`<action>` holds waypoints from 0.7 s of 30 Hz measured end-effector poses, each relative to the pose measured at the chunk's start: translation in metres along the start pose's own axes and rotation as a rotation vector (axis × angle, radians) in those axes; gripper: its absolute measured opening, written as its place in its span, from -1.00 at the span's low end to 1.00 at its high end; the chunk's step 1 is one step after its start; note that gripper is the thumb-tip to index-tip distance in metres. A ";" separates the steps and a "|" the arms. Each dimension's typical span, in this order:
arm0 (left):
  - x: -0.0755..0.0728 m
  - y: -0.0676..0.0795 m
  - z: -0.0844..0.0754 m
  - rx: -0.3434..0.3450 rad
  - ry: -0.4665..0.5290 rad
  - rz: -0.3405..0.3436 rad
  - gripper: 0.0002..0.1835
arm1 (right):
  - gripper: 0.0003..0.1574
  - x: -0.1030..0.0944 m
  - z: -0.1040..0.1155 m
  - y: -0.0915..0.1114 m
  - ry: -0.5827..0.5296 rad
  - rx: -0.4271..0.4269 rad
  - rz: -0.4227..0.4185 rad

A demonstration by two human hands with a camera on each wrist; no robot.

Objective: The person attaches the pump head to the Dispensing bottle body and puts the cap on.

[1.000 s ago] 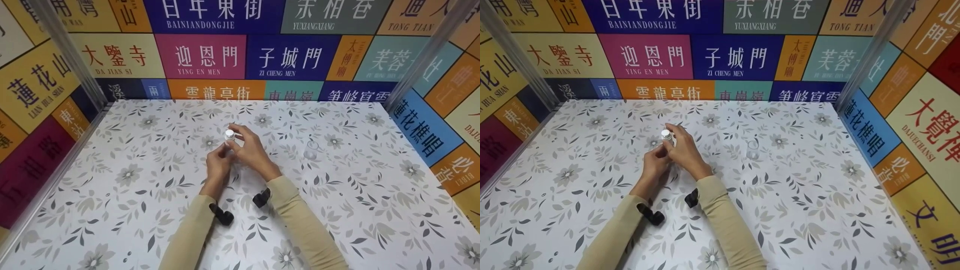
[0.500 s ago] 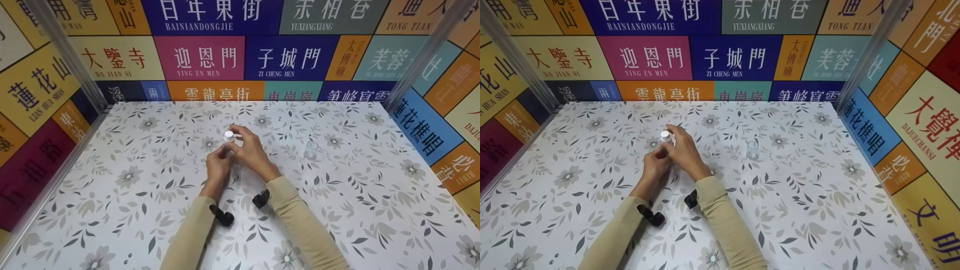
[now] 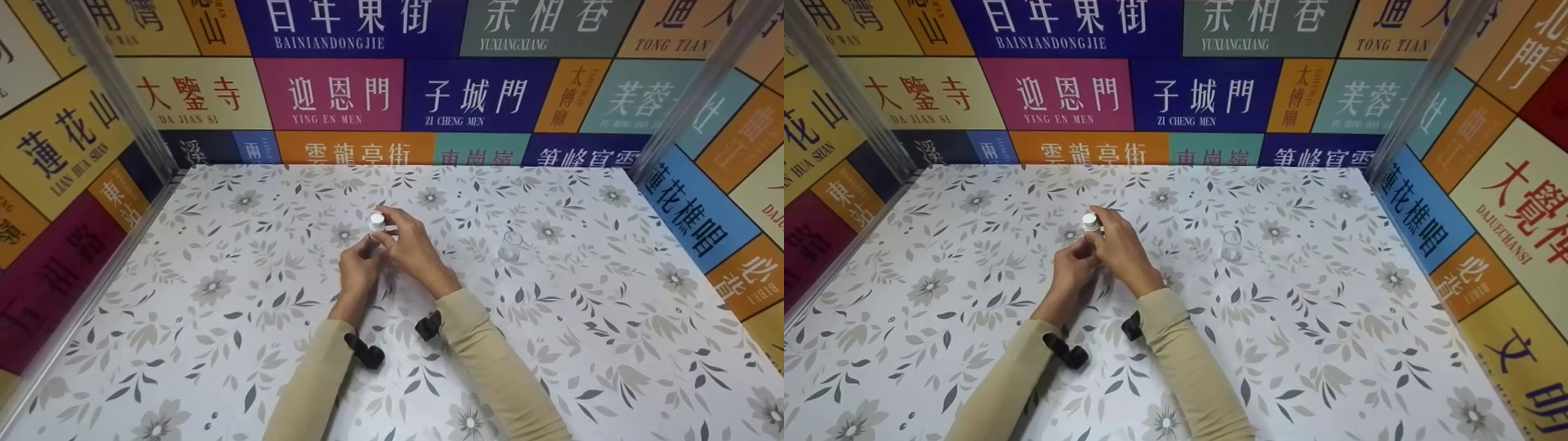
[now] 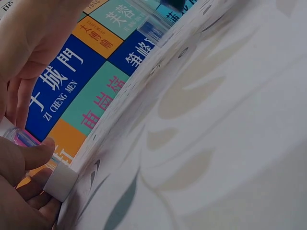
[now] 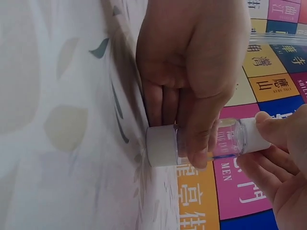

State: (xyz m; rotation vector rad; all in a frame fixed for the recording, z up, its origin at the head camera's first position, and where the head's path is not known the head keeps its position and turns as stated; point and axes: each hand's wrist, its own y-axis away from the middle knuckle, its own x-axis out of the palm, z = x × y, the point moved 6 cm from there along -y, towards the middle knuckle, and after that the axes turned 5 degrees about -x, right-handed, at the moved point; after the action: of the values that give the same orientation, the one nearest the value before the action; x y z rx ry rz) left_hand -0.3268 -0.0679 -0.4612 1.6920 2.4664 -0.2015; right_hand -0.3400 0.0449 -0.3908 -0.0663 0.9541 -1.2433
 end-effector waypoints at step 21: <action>0.001 -0.001 0.000 -0.003 -0.013 0.008 -0.63 | -0.47 0.000 0.002 0.000 0.009 -0.039 0.011</action>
State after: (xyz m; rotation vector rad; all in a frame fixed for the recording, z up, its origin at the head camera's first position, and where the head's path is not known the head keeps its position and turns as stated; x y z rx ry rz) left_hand -0.3284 -0.0677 -0.4610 1.6943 2.4489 -0.2074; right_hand -0.3386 0.0444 -0.3899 -0.0864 0.9861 -1.2162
